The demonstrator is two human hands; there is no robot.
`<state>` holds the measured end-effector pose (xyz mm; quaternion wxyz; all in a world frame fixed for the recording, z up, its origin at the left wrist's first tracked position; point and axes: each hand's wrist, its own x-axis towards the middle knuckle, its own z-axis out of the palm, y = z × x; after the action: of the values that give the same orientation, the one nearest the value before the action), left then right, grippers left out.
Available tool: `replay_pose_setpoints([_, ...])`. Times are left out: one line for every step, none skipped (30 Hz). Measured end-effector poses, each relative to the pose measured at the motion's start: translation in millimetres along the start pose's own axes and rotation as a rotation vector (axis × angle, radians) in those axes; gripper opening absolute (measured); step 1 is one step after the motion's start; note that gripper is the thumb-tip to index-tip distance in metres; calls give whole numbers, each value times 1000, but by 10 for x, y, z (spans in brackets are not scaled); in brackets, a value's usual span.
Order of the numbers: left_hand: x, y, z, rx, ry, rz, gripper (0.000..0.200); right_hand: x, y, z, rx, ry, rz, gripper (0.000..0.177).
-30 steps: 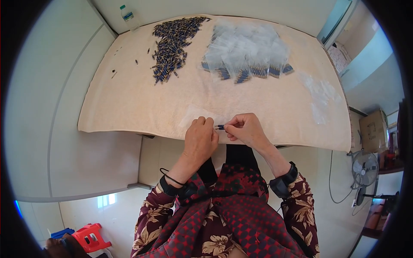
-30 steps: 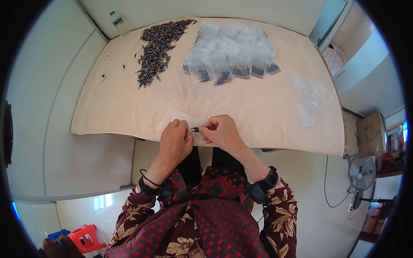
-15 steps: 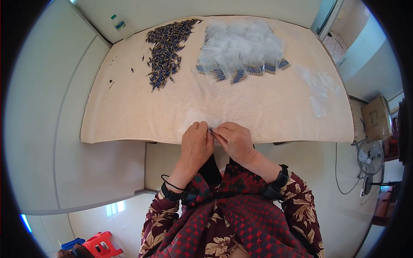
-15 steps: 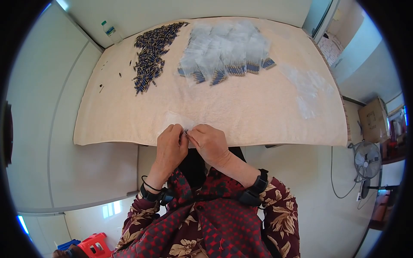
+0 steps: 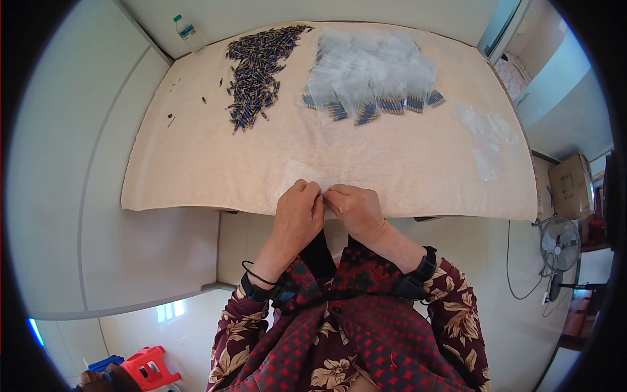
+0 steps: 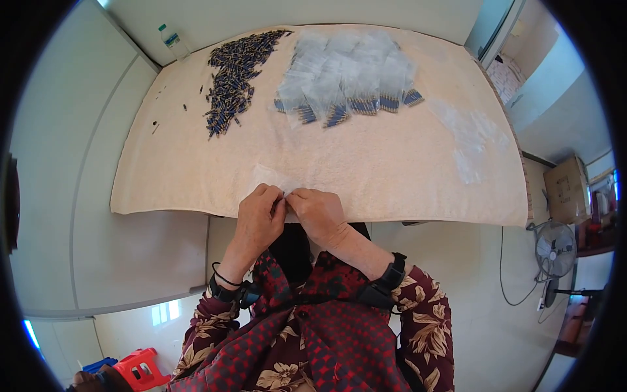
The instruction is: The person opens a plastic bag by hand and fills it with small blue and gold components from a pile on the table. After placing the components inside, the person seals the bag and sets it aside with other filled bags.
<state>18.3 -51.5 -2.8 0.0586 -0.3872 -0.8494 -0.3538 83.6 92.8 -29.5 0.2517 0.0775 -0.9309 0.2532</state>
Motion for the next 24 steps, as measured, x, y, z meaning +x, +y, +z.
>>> replay_pose_setpoints([-13,-8,-5,2,3,-6,7,-1,-4,4,17,10,3,8])
replay_pose_setpoints([-23,-19,-12,-37,-24,-15,10,3,-6,7,34,22,6,7])
replay_pose_setpoints([-30,-32,-18,-76,-50,-23,12,8,-6,8,50,33,8,7])
replay_pose_setpoints([-38,-46,-21,-116,-73,-31,15,9,-2,4,53,29,2,7])
replay_pose_setpoints([-45,-69,-20,-115,-66,-38,15,4,7,-4,72,22,16,9])
replay_pose_setpoints([-53,-101,-17,-118,-19,33,18,0,13,-12,92,12,30,12])
replay_pose_setpoints([-66,-139,-15,-120,27,104,21,0,14,-13,112,3,43,15])
replay_pose_setpoints([-85,-175,-20,-120,73,175,25,8,4,-11,117,-4,34,15])
replay_pose_setpoints([-113,-208,-28,-116,81,167,25,14,-12,-12,109,19,35,13])
replay_pose_setpoints([-146,-239,-37,-106,102,157,27,17,-27,-14,101,41,37,11])
replay_pose_setpoints([-177,-269,-43,-97,124,149,29,17,-36,-12,91,64,40,9])
replay_pose_setpoints([-202,-298,-45,-89,144,143,31,13,-37,-7,93,59,34,9])
replay_pose_setpoints([-224,-326,-39,-90,150,138,31,5,-33,-2,115,64,69,10])
replay_pose_setpoints([-246,-347,-33,-117,151,118,30,2,-33,-1,137,68,106,10])
replay_pose_setpoints([-270,-368,-24,-145,152,97,30,2,-34,3,159,72,143,11])
replay_pose_setpoints([-294,-390,-12,-173,152,77,30,0,-35,10,159,66,142,11])
replay_pose_setpoints([-309,-411,-2,-175,154,72,30,5,-45,7,169,77,154,12])
replay_pose_setpoints([-308,-422,-2,-160,161,85,30,13,-55,1,177,87,166,14])
replay_pose_setpoints([-301,-433,1,-146,168,98,30,20,-58,-1,185,98,177,15])
replay_pose_setpoints([-295,-441,4,-131,177,112,30,23,-53,6,183,93,174,15])
replay_pose_setpoints([-295,-446,7,-133,183,107,30,19,-44,20,177,94,158,14])
replay_pose_setpoints([-299,-449,8,-148,181,99,30,13,-35,36,172,95,143,13])
replay_pose_setpoints([-304,-451,6,-164,178,90,29,13,-31,43,167,95,128,12])
replay_pose_setpoints([-306,-453,3,-178,176,82,29,17,-28,47,168,89,123,12])
